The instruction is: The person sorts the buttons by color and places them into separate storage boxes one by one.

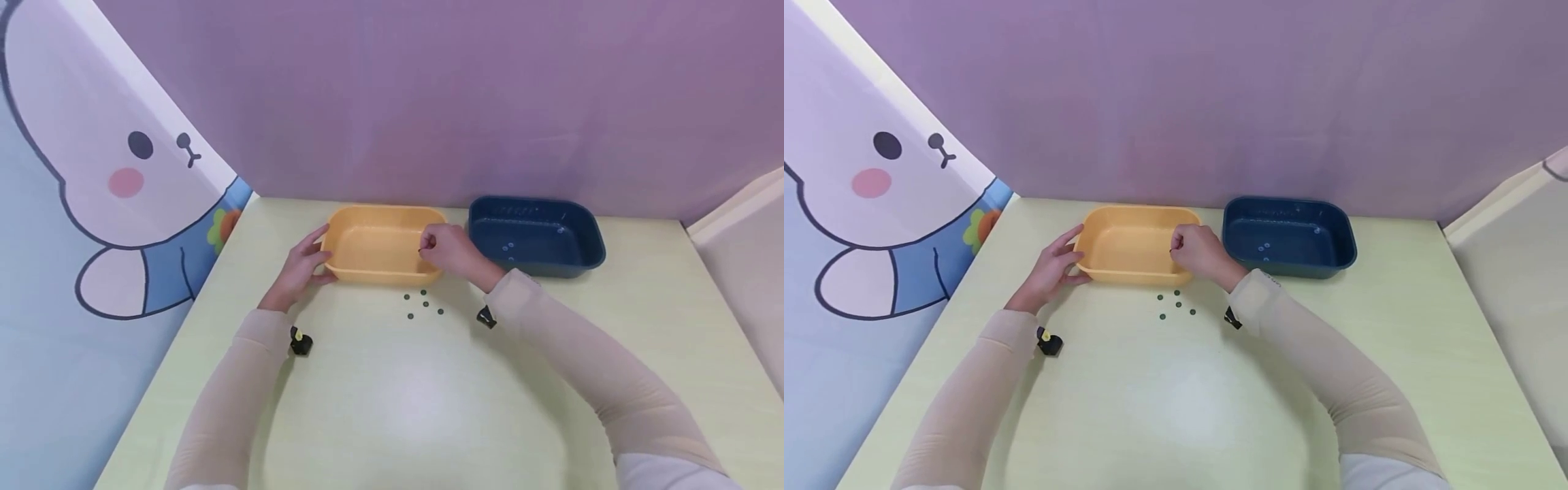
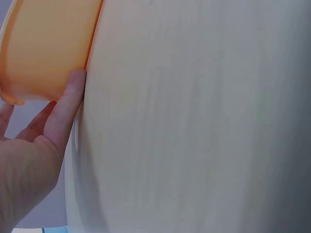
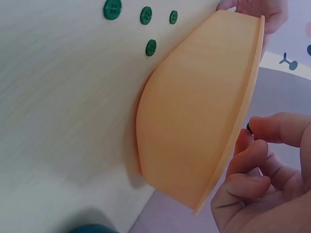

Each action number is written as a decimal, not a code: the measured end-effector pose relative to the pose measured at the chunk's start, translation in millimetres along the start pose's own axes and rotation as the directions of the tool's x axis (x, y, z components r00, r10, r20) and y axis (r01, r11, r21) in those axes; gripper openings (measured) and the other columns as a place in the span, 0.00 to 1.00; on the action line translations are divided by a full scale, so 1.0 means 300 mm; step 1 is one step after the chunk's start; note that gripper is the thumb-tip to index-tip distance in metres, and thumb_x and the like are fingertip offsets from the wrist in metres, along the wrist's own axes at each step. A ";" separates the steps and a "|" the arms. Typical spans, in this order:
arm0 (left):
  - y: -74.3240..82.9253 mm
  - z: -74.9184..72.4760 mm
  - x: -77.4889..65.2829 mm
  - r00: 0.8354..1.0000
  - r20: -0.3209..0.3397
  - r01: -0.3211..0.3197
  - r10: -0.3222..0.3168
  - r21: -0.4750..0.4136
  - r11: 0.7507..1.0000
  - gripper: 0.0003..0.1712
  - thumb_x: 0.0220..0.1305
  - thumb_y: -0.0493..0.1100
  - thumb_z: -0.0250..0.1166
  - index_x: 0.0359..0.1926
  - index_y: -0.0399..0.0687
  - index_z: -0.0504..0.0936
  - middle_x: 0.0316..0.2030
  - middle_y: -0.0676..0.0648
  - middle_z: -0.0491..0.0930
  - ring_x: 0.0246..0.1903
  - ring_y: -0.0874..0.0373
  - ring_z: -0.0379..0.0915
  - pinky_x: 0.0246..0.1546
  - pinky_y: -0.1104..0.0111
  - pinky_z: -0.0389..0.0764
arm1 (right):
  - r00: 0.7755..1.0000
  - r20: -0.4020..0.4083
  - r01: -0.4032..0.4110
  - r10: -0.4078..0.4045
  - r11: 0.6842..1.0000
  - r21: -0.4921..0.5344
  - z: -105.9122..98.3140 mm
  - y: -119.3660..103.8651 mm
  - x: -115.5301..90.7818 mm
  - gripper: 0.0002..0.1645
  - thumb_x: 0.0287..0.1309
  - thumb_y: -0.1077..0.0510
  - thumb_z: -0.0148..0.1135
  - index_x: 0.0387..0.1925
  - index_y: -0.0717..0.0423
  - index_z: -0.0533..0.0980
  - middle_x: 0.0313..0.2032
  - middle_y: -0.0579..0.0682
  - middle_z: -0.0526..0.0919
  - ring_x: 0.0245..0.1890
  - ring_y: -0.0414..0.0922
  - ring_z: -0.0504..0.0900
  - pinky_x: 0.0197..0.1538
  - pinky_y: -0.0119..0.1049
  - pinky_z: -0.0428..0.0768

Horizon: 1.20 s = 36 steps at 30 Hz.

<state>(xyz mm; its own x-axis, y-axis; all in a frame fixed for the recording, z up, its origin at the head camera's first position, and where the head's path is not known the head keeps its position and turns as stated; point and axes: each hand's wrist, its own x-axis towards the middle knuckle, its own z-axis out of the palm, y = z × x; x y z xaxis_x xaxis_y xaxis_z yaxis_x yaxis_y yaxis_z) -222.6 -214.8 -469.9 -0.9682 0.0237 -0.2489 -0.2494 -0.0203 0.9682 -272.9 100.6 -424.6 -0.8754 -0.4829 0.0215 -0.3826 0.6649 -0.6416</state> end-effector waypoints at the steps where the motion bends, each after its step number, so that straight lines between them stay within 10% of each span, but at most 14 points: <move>1: -0.004 -0.001 0.001 1.000 0.000 0.003 -0.003 -0.001 1.000 0.39 0.73 0.33 0.54 0.80 0.59 0.55 0.73 0.34 0.58 0.66 0.34 0.65 0.54 0.40 0.76 | 1.000 0.000 -0.009 0.009 1.000 0.001 0.003 0.001 0.002 0.03 0.60 0.65 0.65 0.30 0.57 0.79 0.32 0.52 0.83 0.32 0.48 0.77 0.34 0.36 0.76; 36: -0.039 -0.019 0.016 0.999 0.034 0.010 -0.010 -0.015 1.000 0.38 0.76 0.38 0.55 0.79 0.68 0.55 0.69 0.31 0.60 0.65 0.36 0.66 0.53 0.45 0.79 | 0.995 -0.069 -0.068 0.071 0.996 0.052 -0.045 0.065 -0.073 0.04 0.60 0.62 0.66 0.31 0.57 0.78 0.32 0.53 0.82 0.34 0.50 0.77 0.37 0.39 0.76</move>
<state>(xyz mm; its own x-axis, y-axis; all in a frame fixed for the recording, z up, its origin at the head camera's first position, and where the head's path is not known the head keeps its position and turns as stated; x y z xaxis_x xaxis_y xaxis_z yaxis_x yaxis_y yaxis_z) -224.5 -220.1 -482.6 -0.9645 0.0582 -0.2575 -0.2598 -0.0353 0.9650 -265.2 131.8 -427.2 -0.9188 -0.3937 0.0290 -0.3067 0.6656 -0.6803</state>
